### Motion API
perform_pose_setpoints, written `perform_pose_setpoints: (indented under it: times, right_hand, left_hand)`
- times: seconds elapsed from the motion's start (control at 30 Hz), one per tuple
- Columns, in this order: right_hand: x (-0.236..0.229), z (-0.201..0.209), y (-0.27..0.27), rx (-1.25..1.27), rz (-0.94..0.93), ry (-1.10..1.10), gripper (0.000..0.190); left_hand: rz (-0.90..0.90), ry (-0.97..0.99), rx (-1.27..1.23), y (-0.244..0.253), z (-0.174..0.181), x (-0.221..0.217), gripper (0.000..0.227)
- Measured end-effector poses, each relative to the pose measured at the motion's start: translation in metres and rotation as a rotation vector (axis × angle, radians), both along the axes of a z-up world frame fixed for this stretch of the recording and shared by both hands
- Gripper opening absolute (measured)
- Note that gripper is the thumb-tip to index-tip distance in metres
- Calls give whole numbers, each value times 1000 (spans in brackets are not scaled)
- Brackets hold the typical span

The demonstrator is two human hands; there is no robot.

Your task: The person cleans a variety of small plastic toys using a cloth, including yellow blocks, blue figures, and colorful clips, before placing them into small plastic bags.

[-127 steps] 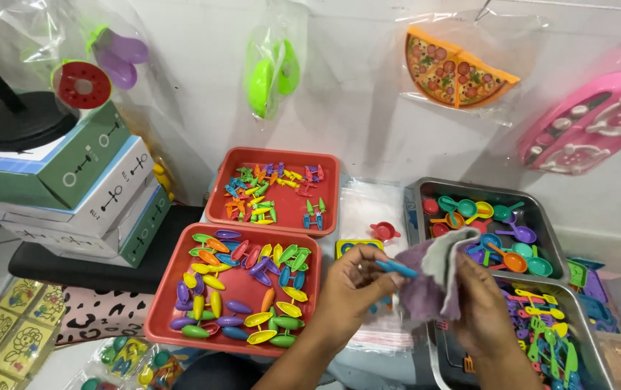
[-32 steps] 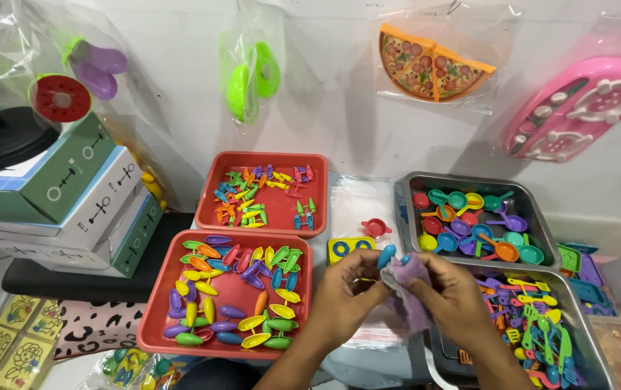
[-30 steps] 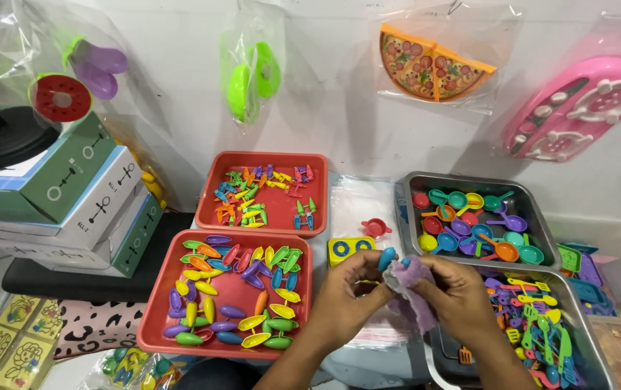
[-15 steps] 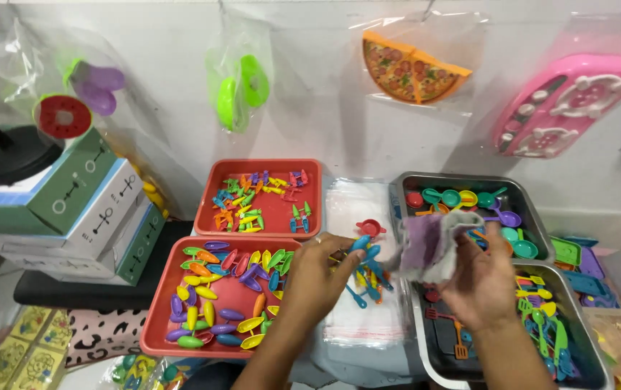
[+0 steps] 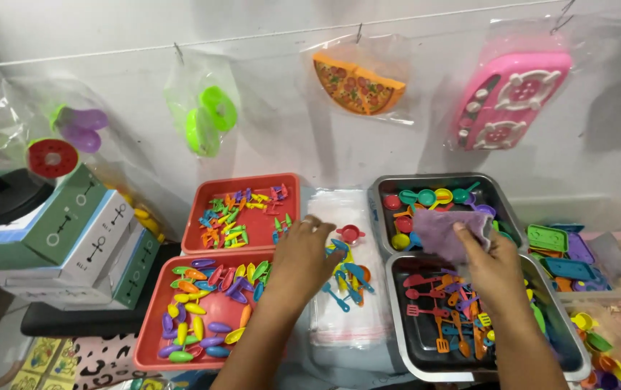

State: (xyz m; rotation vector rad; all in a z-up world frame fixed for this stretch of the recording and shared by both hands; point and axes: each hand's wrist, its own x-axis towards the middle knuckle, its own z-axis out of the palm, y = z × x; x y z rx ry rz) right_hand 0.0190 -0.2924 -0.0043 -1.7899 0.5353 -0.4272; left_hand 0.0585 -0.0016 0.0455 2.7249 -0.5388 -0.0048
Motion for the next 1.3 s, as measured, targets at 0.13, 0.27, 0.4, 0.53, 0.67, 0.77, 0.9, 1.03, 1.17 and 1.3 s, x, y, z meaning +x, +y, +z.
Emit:
perform_pose_setpoints:
  times: [0.13,0.27,0.4,0.53,0.67,0.77,0.9,1.03,1.17,1.3]
  right_hand:
    - [-13,20,3,-354,-62,-33,25]
    - [4,28,17,-80,98,9,28]
    - [56,21,14,-79,362,31,29]
    - [116,27,26,92,379,-15,28]
    - [115,13,50,-613,241,-157,70]
    - [61,21,87,-906,531,-73,84]
    - [13,10,118,-1082,1065,104,42]
    - [16,0,127,-1183,1019,162,42]
    - [27,6,131,-1019,952,126,32]
    - [46,-10,123,-1027,876,46,33]
  left_hand:
    - [60,-154,-173,24,-4,-30,46]
    - [26,-18,-36,36,-31,-35,43]
    - [-81,-86,-62,34,-69,-34,41]
    - [-72,-258,-77,19,-78,-40,42]
    - [-8,-240,245,13,-87,-41,74]
    - [21,-254,245,14,-90,-38,77]
    - [52,-343,231,16,-94,-39,90]
    - [54,-332,254,15,-99,-37,101]
    - [43,-317,252,18,-98,-40,118]
    - [35,-348,203,18,-100,-40,118]
